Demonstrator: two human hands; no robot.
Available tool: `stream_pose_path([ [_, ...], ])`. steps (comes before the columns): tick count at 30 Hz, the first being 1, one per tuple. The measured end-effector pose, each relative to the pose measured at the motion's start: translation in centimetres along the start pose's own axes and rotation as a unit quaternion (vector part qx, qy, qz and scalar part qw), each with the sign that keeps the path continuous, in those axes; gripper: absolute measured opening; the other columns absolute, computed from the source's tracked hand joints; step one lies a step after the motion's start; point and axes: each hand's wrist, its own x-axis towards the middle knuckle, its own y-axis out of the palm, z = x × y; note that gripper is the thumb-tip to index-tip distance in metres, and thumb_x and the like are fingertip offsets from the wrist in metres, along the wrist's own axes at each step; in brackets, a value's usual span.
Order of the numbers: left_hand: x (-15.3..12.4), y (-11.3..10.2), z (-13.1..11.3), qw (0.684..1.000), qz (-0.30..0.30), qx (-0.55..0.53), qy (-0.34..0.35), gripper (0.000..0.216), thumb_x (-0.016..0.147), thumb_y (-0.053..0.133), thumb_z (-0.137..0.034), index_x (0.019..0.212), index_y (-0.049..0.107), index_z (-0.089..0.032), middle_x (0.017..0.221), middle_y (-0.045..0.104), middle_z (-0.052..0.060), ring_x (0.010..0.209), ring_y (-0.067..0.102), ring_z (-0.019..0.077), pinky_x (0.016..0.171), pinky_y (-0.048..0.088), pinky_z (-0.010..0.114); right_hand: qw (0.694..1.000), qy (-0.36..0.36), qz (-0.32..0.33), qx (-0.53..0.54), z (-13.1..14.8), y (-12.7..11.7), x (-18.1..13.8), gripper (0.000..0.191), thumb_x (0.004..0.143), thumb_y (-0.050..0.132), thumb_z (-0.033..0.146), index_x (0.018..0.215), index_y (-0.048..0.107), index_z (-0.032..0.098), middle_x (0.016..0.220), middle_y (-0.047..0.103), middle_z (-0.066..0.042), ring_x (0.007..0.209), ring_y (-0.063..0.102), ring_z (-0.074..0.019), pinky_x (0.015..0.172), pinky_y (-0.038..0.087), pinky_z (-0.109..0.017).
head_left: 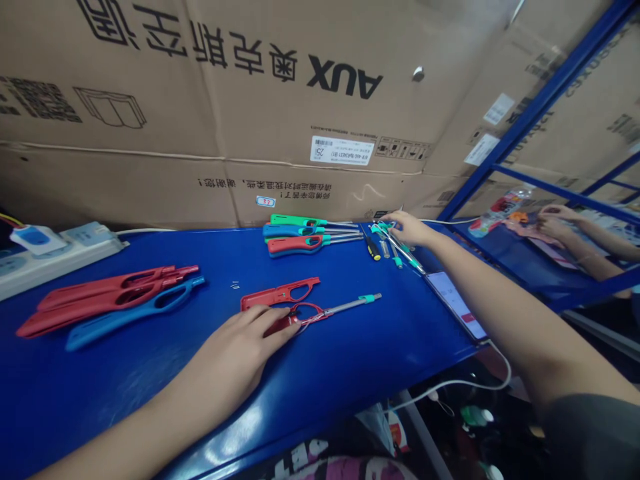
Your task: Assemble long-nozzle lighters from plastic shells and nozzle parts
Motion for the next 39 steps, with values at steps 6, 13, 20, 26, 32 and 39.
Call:
stream_pose_path([
  [6,0.1,-0.1,0.0,1.000,-0.013,0.005,0.009,0.062,0.086,0.043,0.000,0.138,0.063,-0.028,0.134,0.065,0.010,0.117,0.062,0.0326,0.091,0.058,0.050,0.996,-0.053,0.046,-0.059,0.1,0.2,0.9,0.032,0.092,0.068,0.024,0.123,0.065,0.018,0.129,0.062,-0.011,0.113,0.063,-0.0249,0.096,0.053,-0.042],
  [13,0.1,-0.5,-0.1,1.000,-0.007,-0.004,0.016,0.059,0.085,0.044,0.000,0.135,0.066,-0.025,0.132,0.067,0.011,0.116,0.063,0.0320,0.092,0.058,0.049,0.996,-0.046,0.013,-0.075,-0.8,-1.1,1.4,0.019,0.091,0.057,0.012,0.107,0.068,0.015,0.113,0.065,-0.014,0.106,0.063,-0.0258,0.095,0.050,-0.039],
  [20,0.1,-0.6,-0.1,1.000,0.005,-0.011,0.006,0.059,0.087,0.044,-0.001,0.137,0.064,-0.026,0.133,0.065,0.010,0.118,0.062,0.0317,0.094,0.057,0.049,0.998,-0.027,0.056,-0.032,-1.7,-0.6,1.5,0.025,0.090,0.066,0.021,0.115,0.066,0.017,0.119,0.065,-0.010,0.105,0.064,-0.0222,0.096,0.052,-0.037],
  [26,0.1,-0.7,-0.3,1.000,0.023,0.002,-0.006,0.060,0.088,0.044,-0.001,0.138,0.063,-0.028,0.136,0.064,0.009,0.118,0.061,0.0309,0.094,0.057,0.049,0.997,0.019,0.078,-0.019,-1.7,1.0,1.4,0.034,0.099,0.060,0.037,0.127,0.061,0.019,0.130,0.062,-0.010,0.109,0.064,-0.0228,0.092,0.057,-0.044],
  [32,0.2,-1.0,-0.5,0.999,0.038,0.007,-0.008,0.061,0.088,0.043,-0.001,0.140,0.061,-0.026,0.136,0.063,0.010,0.117,0.062,0.0319,0.093,0.058,0.050,1.000,0.018,0.008,-0.010,-1.2,0.4,1.4,0.029,0.093,0.064,0.023,0.121,0.066,0.015,0.121,0.065,-0.011,0.103,0.065,-0.0222,0.096,0.053,-0.041],
  [39,0.2,-0.8,-0.4,1.000,0.029,0.010,-0.002,0.061,0.088,0.043,0.000,0.140,0.061,-0.026,0.136,0.064,0.010,0.119,0.061,0.0313,0.092,0.058,0.048,1.000,-0.019,-0.008,0.015,-0.3,-0.6,1.7,0.034,0.081,0.057,0.009,0.112,0.072,0.013,0.113,0.070,-0.012,0.097,0.066,-0.0211,0.094,0.051,-0.031],
])
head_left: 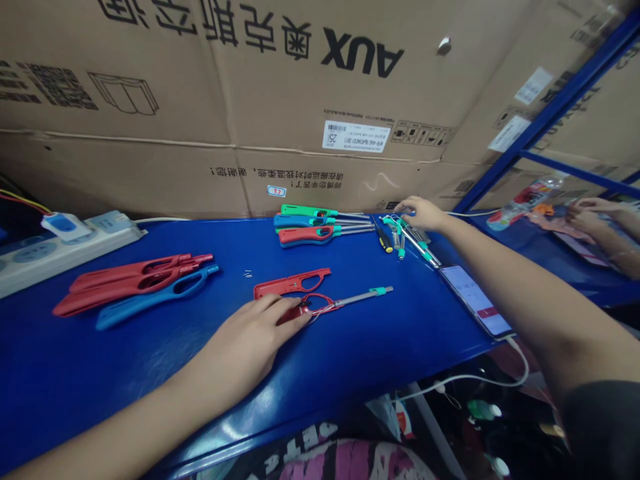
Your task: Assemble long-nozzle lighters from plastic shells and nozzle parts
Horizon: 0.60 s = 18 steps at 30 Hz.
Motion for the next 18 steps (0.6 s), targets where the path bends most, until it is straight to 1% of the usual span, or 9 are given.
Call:
stream_pose_path([
  [2,0.0,0.1,0.0,1.000,-0.001,0.001,0.002,0.060,0.089,0.043,-0.001,0.140,0.060,-0.026,0.136,0.064,0.010,0.118,0.061,0.0315,0.092,0.058,0.048,1.000,-0.014,0.017,0.012,0.6,0.0,0.1,0.035,0.083,0.057,0.013,0.116,0.070,0.015,0.109,0.072,-0.009,0.090,0.066,-0.0188,0.088,0.052,-0.029],
  [5,-0.1,0.2,0.1,1.000,-0.001,0.002,0.002,0.061,0.089,0.043,-0.001,0.141,0.060,-0.027,0.136,0.063,0.010,0.119,0.061,0.0316,0.093,0.058,0.049,0.998,-0.036,0.043,0.021,1.6,0.3,0.3,0.038,0.081,0.064,0.021,0.118,0.069,0.019,0.106,0.073,-0.006,0.084,0.065,-0.0175,0.082,0.053,-0.028],
  [7,-0.1,0.2,0.1,1.000,0.000,0.002,0.001,0.061,0.089,0.043,-0.001,0.141,0.060,-0.027,0.136,0.063,0.010,0.119,0.061,0.0318,0.093,0.058,0.049,0.998,-0.046,0.047,0.016,2.2,0.6,0.4,0.037,0.076,0.068,0.020,0.113,0.071,0.018,0.106,0.071,-0.008,0.087,0.065,-0.0193,0.083,0.052,-0.030],
  [9,-0.2,0.2,0.1,1.000,0.000,0.002,0.003,0.060,0.089,0.043,-0.001,0.140,0.060,-0.027,0.135,0.064,0.010,0.119,0.060,0.0320,0.093,0.057,0.049,0.998,-0.047,0.038,0.010,2.7,0.7,0.3,0.031,0.073,0.068,0.017,0.104,0.072,0.017,0.102,0.070,-0.010,0.092,0.064,-0.0227,0.085,0.050,-0.032],
  [13,-0.3,0.2,0.1,1.000,-0.005,0.001,0.004,0.059,0.089,0.044,-0.001,0.140,0.061,-0.026,0.135,0.063,0.010,0.119,0.060,0.0322,0.093,0.058,0.049,0.999,-0.032,-0.009,0.023,3.5,0.3,-0.2,0.018,0.073,0.065,0.017,0.090,0.072,0.020,0.105,0.067,-0.011,0.098,0.064,-0.0275,0.082,0.049,-0.035],
  [16,-0.3,0.1,0.0,1.000,0.000,-0.003,0.002,0.058,0.089,0.045,-0.001,0.140,0.061,-0.026,0.136,0.063,0.010,0.118,0.060,0.0322,0.092,0.058,0.049,0.995,-0.014,-0.079,0.063,4.5,-0.8,-0.2,0.012,0.077,0.062,0.019,0.086,0.069,0.019,0.108,0.065,-0.013,0.105,0.061,-0.0302,0.087,0.048,-0.038],
  [18,-0.3,0.0,-0.1,1.000,0.001,-0.005,0.003,0.058,0.090,0.045,-0.002,0.140,0.061,-0.026,0.135,0.063,0.010,0.118,0.061,0.0325,0.092,0.058,0.049,0.986,0.003,-0.130,0.105,5.6,-1.5,-0.2,0.011,0.081,0.059,0.021,0.088,0.066,0.017,0.104,0.064,-0.014,0.104,0.061,-0.0300,0.090,0.048,-0.041],
])
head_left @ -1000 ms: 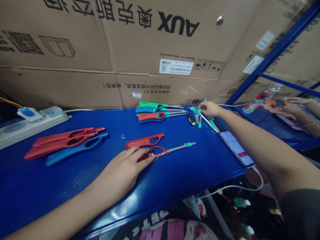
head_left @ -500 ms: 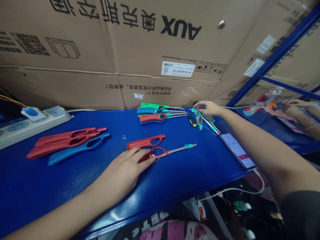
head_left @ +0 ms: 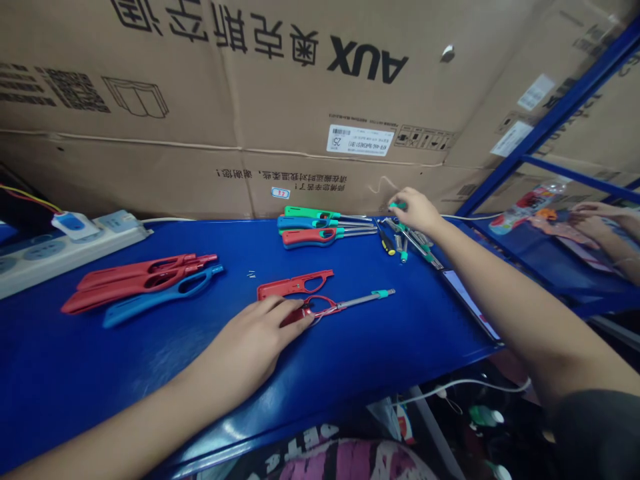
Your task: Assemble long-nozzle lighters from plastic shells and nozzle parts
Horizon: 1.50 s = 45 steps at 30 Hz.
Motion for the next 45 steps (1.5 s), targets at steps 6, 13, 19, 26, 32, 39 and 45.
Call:
stream_pose_path([
  [6,0.0,-0.2,0.0,1.000,-0.010,0.001,0.004,0.059,0.087,0.045,0.000,0.138,0.063,-0.025,0.133,0.065,0.011,0.116,0.063,0.0338,0.089,0.059,0.051,0.985,0.011,-0.014,0.173,6.2,2.2,-2.9,0.021,0.096,0.047,0.035,0.112,0.049,0.021,0.081,0.064,-0.003,0.066,0.062,-0.0170,0.060,0.051,-0.029],
  [13,0.1,-0.4,-0.2,0.999,-0.029,-0.010,0.007,0.047,0.096,0.045,-0.011,0.137,0.063,-0.026,0.133,0.065,0.011,0.113,0.064,0.0315,0.088,0.060,0.050,0.967,-0.071,0.055,0.237,11.5,5.1,-8.5,0.012,0.099,0.048,0.032,0.101,0.053,0.021,0.062,0.055,0.006,0.053,0.048,-0.0117,0.057,0.039,-0.025],
  [19,0.3,-0.5,-0.2,0.997,-0.063,-0.033,0.003,0.036,0.101,0.047,-0.021,0.132,0.066,-0.025,0.129,0.069,0.008,0.112,0.067,0.0287,0.089,0.060,0.046,0.963,-0.148,0.062,0.217,12.3,4.6,-9.4,0.018,0.096,0.062,0.035,0.093,0.067,0.018,0.066,0.062,0.003,0.056,0.053,-0.0115,0.060,0.039,-0.025],
  [26,0.5,-0.8,0.1,0.990,-0.094,-0.093,-0.040,0.027,0.104,0.050,-0.028,0.123,0.068,-0.021,0.118,0.074,0.005,0.105,0.070,0.0239,0.090,0.060,0.042,0.934,-0.253,0.105,0.229,13.4,2.9,-10.9,0.024,0.102,0.049,0.018,0.122,0.062,0.018,0.105,0.076,-0.004,0.087,0.073,-0.0126,0.079,0.053,-0.023],
  [32,0.5,-0.6,0.3,0.988,-0.062,-0.114,-0.079,0.032,0.098,0.062,-0.035,0.128,0.065,-0.022,0.116,0.072,0.006,0.108,0.067,0.0248,0.092,0.057,0.042,0.917,-0.280,0.199,0.202,15.1,2.6,-12.1,0.031,0.100,0.054,0.019,0.131,0.053,0.023,0.106,0.077,-0.001,0.093,0.074,-0.0161,0.077,0.054,-0.025],
  [39,0.5,-1.0,0.1,0.990,-0.033,-0.101,-0.088,0.033,0.100,0.060,-0.036,0.129,0.064,-0.021,0.114,0.071,0.007,0.105,0.067,0.0254,0.090,0.057,0.043,0.920,-0.325,0.129,0.177,14.9,3.1,-12.2,0.011,0.098,0.061,0.021,0.106,0.067,0.021,0.100,0.078,-0.003,0.085,0.074,-0.0184,0.076,0.054,-0.028],
  [45,0.4,-0.7,0.2,0.989,-0.037,-0.099,-0.105,0.036,0.097,0.064,-0.033,0.130,0.062,-0.018,0.118,0.070,0.008,0.106,0.066,0.0263,0.092,0.056,0.044,0.903,-0.331,0.168,0.216,15.1,2.8,-11.9,0.009,0.097,0.061,0.017,0.097,0.069,0.019,0.096,0.075,-0.004,0.088,0.070,-0.0153,0.080,0.052,-0.026],
])
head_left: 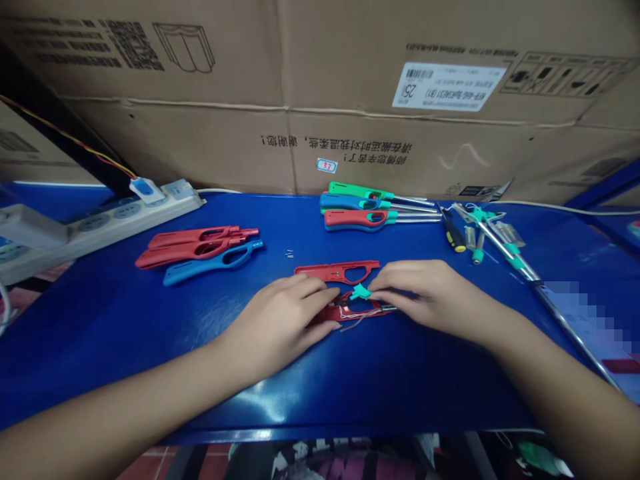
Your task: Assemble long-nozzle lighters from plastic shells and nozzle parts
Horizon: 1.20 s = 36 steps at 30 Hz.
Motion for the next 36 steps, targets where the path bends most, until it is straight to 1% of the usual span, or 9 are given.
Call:
stream_pose_path([
  [2,0.0,0.0,0.0,1.000,0.007,-0.007,0.001,0.032,0.098,0.062,-0.032,0.128,0.063,-0.019,0.116,0.070,0.007,0.106,0.066,0.0257,0.092,0.056,0.044,0.999,0.015,0.025,0.024,-0.1,0.0,0.1,0.008,0.097,0.061,0.017,0.096,0.068,0.019,0.095,0.072,-0.003,0.087,0.067,-0.0144,0.079,0.051,-0.025],
  [6,0.0,0.0,0.0,1.000,0.021,-0.017,0.002,0.026,0.100,0.058,-0.031,0.123,0.064,-0.021,0.114,0.069,0.006,0.104,0.065,0.0253,0.091,0.055,0.044,0.996,0.047,0.052,0.061,-0.3,0.2,0.1,0.007,0.097,0.061,0.022,0.092,0.066,0.019,0.095,0.066,-0.004,0.087,0.063,-0.0138,0.077,0.049,-0.025],
  [11,0.1,-0.2,-0.2,0.999,0.024,-0.039,-0.013,0.023,0.099,0.061,-0.028,0.120,0.063,-0.020,0.114,0.068,0.007,0.105,0.063,0.0255,0.091,0.054,0.044,0.996,0.059,0.054,0.041,-0.2,0.7,0.0,0.011,0.097,0.062,0.027,0.090,0.065,0.019,0.093,0.064,-0.004,0.082,0.061,-0.0151,0.072,0.047,-0.027],
  [15,0.2,-0.2,-0.3,0.998,0.032,-0.056,-0.019,0.019,0.099,0.061,-0.027,0.115,0.064,-0.019,0.110,0.066,0.007,0.103,0.062,0.0255,0.090,0.054,0.044,0.996,0.042,0.063,0.040,-0.3,1.3,0.0,0.013,0.099,0.058,0.024,0.092,0.068,0.019,0.096,0.066,-0.005,0.087,0.062,-0.0160,0.076,0.047,-0.028],
  [18,0.2,-0.2,-0.3,0.997,0.036,-0.061,-0.024,0.020,0.098,0.061,-0.026,0.116,0.064,-0.019,0.108,0.065,0.007,0.103,0.061,0.0258,0.090,0.054,0.045,0.997,0.021,0.068,0.040,-0.4,1.6,0.1,0.015,0.100,0.054,0.021,0.095,0.069,0.019,0.096,0.067,-0.005,0.086,0.062,-0.0153,0.077,0.047,-0.028],
  [22,0.2,0.0,-0.2,0.996,0.038,-0.073,-0.038,0.023,0.097,0.064,-0.025,0.119,0.065,-0.020,0.107,0.064,0.007,0.102,0.061,0.0256,0.091,0.053,0.045,0.998,-0.009,0.052,-0.019,-0.3,1.7,0.0,0.015,0.101,0.055,0.024,0.094,0.068,0.019,0.094,0.068,-0.004,0.083,0.061,-0.0153,0.076,0.044,-0.030],
  [27,0.3,0.2,-0.2,0.994,0.040,-0.091,-0.051,0.022,0.096,0.065,-0.027,0.117,0.066,-0.020,0.107,0.062,0.007,0.103,0.061,0.0257,0.090,0.054,0.044,0.992,-0.059,0.051,-0.096,0.1,1.7,0.1,0.020,0.103,0.050,0.024,0.094,0.067,0.017,0.090,0.068,-0.004,0.082,0.060,-0.0161,0.075,0.043,-0.031],
  [31,0.3,0.1,-0.2,0.992,0.044,-0.099,-0.058,0.023,0.096,0.065,-0.027,0.118,0.065,-0.020,0.108,0.061,0.007,0.102,0.061,0.0251,0.088,0.054,0.043,0.987,-0.088,0.047,-0.126,0.5,1.7,0.1,0.022,0.103,0.048,0.023,0.094,0.067,0.016,0.090,0.068,-0.005,0.082,0.060,-0.0169,0.074,0.044,-0.031],
  [36,0.1,0.2,-0.2,0.993,0.042,-0.098,-0.057,0.023,0.096,0.065,-0.027,0.118,0.065,-0.020,0.108,0.060,0.007,0.102,0.061,0.0247,0.087,0.055,0.041,0.982,-0.098,0.047,-0.153,0.6,1.6,0.1,0.025,0.104,0.045,0.022,0.094,0.067,0.017,0.089,0.069,-0.006,0.082,0.061,-0.0176,0.074,0.044,-0.032],
])
